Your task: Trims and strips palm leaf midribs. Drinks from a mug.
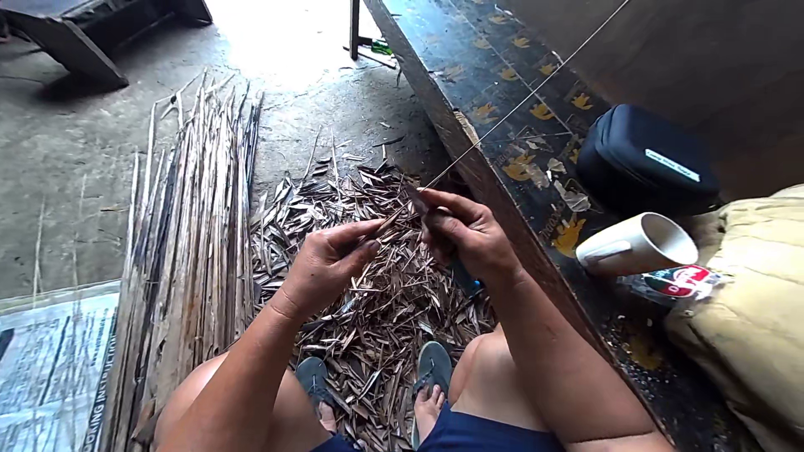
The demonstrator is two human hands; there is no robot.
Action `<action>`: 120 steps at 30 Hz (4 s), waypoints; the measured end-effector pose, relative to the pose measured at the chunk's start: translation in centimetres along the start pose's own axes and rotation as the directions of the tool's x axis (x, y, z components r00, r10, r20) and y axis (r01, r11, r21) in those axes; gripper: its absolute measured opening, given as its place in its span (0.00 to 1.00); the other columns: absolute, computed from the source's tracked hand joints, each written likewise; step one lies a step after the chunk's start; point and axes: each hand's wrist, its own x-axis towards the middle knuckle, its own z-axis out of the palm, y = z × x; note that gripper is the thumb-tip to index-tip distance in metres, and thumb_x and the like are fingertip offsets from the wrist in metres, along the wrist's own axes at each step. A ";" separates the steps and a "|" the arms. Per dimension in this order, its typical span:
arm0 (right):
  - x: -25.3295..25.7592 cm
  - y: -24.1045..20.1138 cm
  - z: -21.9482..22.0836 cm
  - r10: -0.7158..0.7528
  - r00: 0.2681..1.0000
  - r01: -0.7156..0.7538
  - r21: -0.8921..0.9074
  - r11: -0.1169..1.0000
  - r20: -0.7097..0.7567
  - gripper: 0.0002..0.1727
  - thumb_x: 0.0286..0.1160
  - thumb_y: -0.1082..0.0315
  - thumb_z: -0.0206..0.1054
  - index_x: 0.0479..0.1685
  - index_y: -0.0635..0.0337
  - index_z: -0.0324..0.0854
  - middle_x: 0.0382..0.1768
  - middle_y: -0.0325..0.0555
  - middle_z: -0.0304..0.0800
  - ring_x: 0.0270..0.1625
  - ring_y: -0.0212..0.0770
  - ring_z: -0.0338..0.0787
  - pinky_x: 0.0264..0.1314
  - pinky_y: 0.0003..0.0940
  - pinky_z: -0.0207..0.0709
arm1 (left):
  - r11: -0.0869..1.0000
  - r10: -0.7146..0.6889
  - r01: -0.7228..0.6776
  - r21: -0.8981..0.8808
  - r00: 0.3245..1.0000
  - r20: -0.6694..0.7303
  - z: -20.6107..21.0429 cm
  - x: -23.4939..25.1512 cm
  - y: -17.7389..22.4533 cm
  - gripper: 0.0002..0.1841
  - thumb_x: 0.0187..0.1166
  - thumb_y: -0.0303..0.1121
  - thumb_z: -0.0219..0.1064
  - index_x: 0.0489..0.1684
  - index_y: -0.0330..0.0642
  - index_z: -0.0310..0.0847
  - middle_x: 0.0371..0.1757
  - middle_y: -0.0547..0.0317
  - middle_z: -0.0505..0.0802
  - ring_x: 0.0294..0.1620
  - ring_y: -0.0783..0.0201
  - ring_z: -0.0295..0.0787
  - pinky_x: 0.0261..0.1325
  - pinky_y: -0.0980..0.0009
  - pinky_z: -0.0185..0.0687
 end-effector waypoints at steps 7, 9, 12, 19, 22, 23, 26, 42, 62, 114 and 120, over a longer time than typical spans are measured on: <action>-0.1 -0.3 -0.7 0.004 1.000 -0.004 0.032 0.999 -0.010 0.22 0.85 0.69 0.57 0.76 0.51 0.79 0.29 0.45 0.90 0.20 0.32 0.84 0.22 0.26 0.82 | 1.000 -0.014 0.014 -0.014 1.000 -0.013 0.2 0.0 -0.1 0.17 0.81 0.31 0.69 0.67 0.51 0.89 0.35 0.64 0.95 0.26 0.72 0.87 0.33 0.75 0.87; -0.1 -0.1 0.1 0.053 0.998 -0.054 0.045 0.998 0.023 0.22 0.86 0.70 0.57 0.77 0.54 0.79 0.29 0.45 0.89 0.20 0.31 0.83 0.22 0.25 0.81 | 1.000 -0.006 0.006 -0.007 1.000 -0.015 0.2 0.0 -0.1 0.16 0.81 0.31 0.69 0.67 0.51 0.89 0.36 0.65 0.95 0.26 0.73 0.87 0.33 0.76 0.87; 0.1 -0.2 -0.6 0.016 0.999 -0.014 0.050 0.999 -0.038 0.22 0.85 0.69 0.57 0.76 0.54 0.79 0.29 0.44 0.90 0.19 0.31 0.82 0.21 0.25 0.80 | 1.000 -0.007 0.007 0.011 1.000 -0.013 0.1 0.1 -0.1 0.16 0.82 0.32 0.69 0.66 0.52 0.89 0.36 0.66 0.95 0.26 0.74 0.86 0.33 0.77 0.86; 0.0 -1.1 -2.9 -0.028 0.986 0.043 0.088 0.995 -0.162 0.23 0.89 0.67 0.51 0.80 0.48 0.75 0.29 0.45 0.89 0.18 0.32 0.83 0.20 0.25 0.81 | 0.999 -0.013 0.013 0.043 1.000 0.010 0.2 0.1 -0.7 0.16 0.82 0.33 0.69 0.66 0.53 0.89 0.37 0.68 0.95 0.28 0.75 0.87 0.35 0.77 0.86; 0.0 -0.4 -1.6 0.078 0.997 -0.078 0.090 0.993 -0.003 0.23 0.85 0.67 0.58 0.78 0.51 0.77 0.29 0.46 0.90 0.20 0.33 0.85 0.22 0.27 0.82 | 0.995 -0.003 0.000 0.101 1.000 0.027 0.2 0.1 -0.7 0.16 0.86 0.38 0.64 0.67 0.52 0.89 0.35 0.69 0.94 0.28 0.76 0.87 0.36 0.77 0.86; 0.0 0.1 -1.0 0.108 0.993 -0.112 0.091 0.989 0.050 0.22 0.85 0.66 0.58 0.78 0.52 0.78 0.30 0.45 0.90 0.21 0.32 0.84 0.23 0.27 0.82 | 0.992 0.001 -0.006 0.124 0.999 0.041 0.2 0.1 -0.7 0.16 0.88 0.39 0.61 0.67 0.51 0.88 0.35 0.70 0.93 0.28 0.76 0.86 0.36 0.77 0.86; 0.2 0.6 -0.5 0.101 0.989 -0.113 0.108 0.988 0.106 0.21 0.86 0.68 0.58 0.76 0.56 0.80 0.30 0.45 0.91 0.21 0.31 0.84 0.24 0.25 0.81 | 0.993 0.013 -0.023 0.120 0.996 0.085 -0.1 0.1 -0.3 0.17 0.91 0.41 0.55 0.66 0.48 0.87 0.35 0.71 0.92 0.28 0.77 0.86 0.35 0.79 0.85; 0.1 -1.2 -3.4 -0.138 0.976 0.153 0.080 0.985 -0.171 0.23 0.87 0.70 0.52 0.78 0.50 0.78 0.30 0.45 0.90 0.19 0.31 0.83 0.21 0.25 0.82 | 0.998 -0.004 -0.004 0.055 0.988 0.155 -0.4 0.1 -0.2 0.17 0.92 0.41 0.53 0.64 0.49 0.88 0.33 0.71 0.91 0.25 0.79 0.81 0.29 0.81 0.79; 0.0 0.4 -0.5 0.114 0.990 -0.121 0.084 0.989 0.083 0.23 0.86 0.67 0.57 0.79 0.52 0.77 0.30 0.45 0.89 0.21 0.32 0.84 0.24 0.27 0.82 | 0.996 -0.084 0.081 0.033 0.991 0.104 0.6 0.2 -0.2 0.14 0.87 0.37 0.62 0.64 0.48 0.88 0.38 0.66 0.94 0.32 0.72 0.89 0.40 0.74 0.89; 0.2 -0.1 -2.4 -0.238 0.960 0.210 -0.181 0.961 -0.150 0.08 0.88 0.63 0.60 0.50 0.53 0.83 0.28 0.41 0.91 0.20 0.32 0.86 0.23 0.27 0.84 | 0.955 -0.125 0.147 -0.257 0.987 0.102 -0.3 0.0 0.3 0.10 0.84 0.34 0.64 0.47 0.40 0.91 0.26 0.62 0.89 0.18 0.76 0.73 0.21 0.81 0.69; -0.1 1.2 0.5 0.016 0.994 -0.015 -0.011 1.000 0.108 0.21 0.84 0.70 0.61 0.75 0.55 0.80 0.34 0.46 0.92 0.24 0.32 0.86 0.28 0.28 0.84 | 1.000 -0.028 0.028 0.000 0.998 0.057 0.0 0.0 0.1 0.16 0.90 0.40 0.57 0.58 0.44 0.90 0.34 0.68 0.92 0.25 0.77 0.82 0.30 0.79 0.80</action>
